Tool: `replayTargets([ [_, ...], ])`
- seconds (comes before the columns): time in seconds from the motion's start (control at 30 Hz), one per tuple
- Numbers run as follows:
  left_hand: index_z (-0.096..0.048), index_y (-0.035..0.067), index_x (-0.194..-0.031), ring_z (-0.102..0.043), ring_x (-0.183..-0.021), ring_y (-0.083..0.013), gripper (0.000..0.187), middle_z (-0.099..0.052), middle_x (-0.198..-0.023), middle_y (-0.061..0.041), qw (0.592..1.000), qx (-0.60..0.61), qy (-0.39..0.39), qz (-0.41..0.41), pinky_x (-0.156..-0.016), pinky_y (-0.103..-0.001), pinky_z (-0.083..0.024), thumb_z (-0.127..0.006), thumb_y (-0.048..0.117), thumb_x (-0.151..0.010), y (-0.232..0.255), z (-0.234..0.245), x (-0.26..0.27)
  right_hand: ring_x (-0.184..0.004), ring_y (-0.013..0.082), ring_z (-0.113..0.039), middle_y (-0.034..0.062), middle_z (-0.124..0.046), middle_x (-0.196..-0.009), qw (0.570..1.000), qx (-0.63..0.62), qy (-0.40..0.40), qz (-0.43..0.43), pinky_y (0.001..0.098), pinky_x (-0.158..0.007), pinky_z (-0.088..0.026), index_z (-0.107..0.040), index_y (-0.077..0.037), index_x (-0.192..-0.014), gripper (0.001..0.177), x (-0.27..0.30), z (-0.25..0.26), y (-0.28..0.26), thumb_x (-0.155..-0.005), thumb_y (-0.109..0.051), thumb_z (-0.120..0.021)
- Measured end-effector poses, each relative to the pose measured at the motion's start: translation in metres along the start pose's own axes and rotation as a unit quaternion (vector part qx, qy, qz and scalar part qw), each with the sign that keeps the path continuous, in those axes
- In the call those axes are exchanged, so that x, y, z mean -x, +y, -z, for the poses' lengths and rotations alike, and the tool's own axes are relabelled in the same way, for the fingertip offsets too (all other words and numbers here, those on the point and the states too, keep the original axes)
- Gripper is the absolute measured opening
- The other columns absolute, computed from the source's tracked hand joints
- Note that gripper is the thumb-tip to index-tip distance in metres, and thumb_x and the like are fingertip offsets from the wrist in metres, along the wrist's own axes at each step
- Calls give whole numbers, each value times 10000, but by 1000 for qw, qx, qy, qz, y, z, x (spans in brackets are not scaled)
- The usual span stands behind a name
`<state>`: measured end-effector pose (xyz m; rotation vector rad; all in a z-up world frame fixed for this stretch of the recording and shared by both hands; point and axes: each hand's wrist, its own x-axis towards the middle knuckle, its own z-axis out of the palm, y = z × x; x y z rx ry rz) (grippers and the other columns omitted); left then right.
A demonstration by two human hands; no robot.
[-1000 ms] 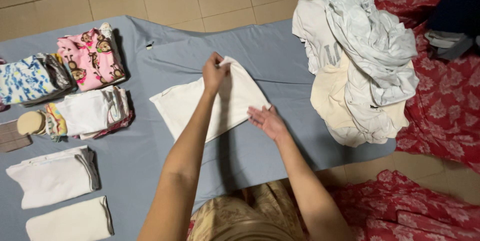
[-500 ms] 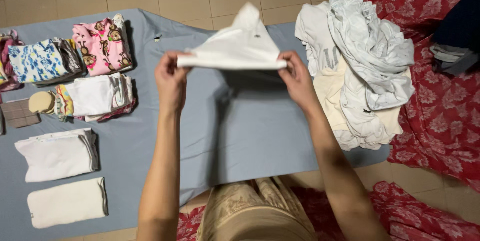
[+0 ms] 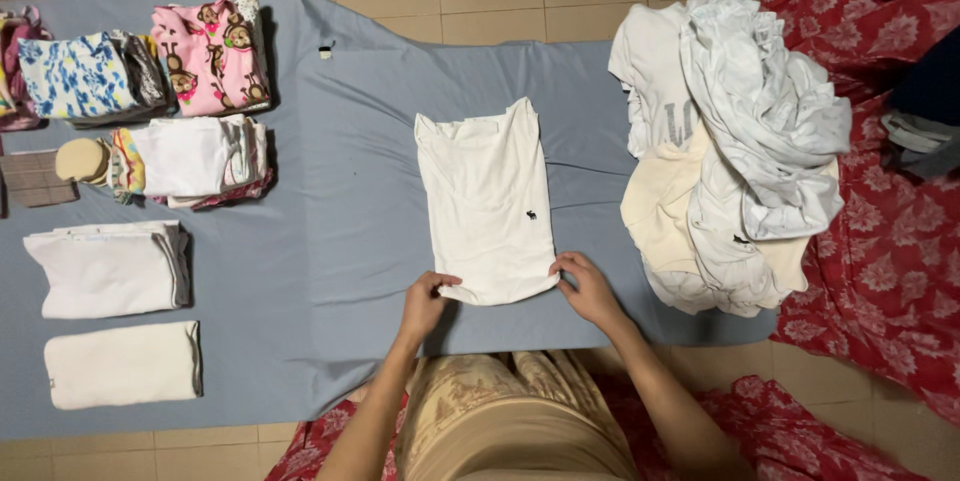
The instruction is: The person folds several white and cream-colored shirts on a blue-covered table. They smooth each shirt, fold the sleeves and sides, then fold the body into a compact rectangle and place it on a growing stack of folded garments.
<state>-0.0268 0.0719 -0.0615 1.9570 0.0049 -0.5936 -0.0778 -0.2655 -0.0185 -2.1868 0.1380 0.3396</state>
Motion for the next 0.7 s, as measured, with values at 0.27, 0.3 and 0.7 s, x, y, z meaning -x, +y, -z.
replayTargets([
  [0.27,-785,52,-1048,-705,-918,-343,220,-730,-1016,-192,987,-116,91,-61,-823,-402,-548,-634,40,-889,21,35,-79,-1164,304,-623,108,-619,-1258,998,45,-17,44,387,-927,-534,-699,-100,-1065,211,-66,14,10,-855,-76,-704],
  [0.3,-782,54,-1078,-705,-947,-350,227,-735,-1035,-195,978,-113,144,-97,-839,-407,-546,-618,58,-922,30,40,-99,-1093,287,-644,98,-621,-1256,1000,11,-14,8,381,-906,-544,-685,-104,-1130,242,-83,18,6,-888,-112,-688],
  [0.7,-483,-39,-1441,-412,-1386,-447,636,-418,-1539,-289,960,-183,199,-67,-1139,-455,-383,-701,299,-950,85,8,-247,-1439,482,-284,252,-253,-1584,993,81,90,-12,494,-1153,-285,-583,-110,-1448,497,-299,-27,-1,-1004,-311,-676],
])
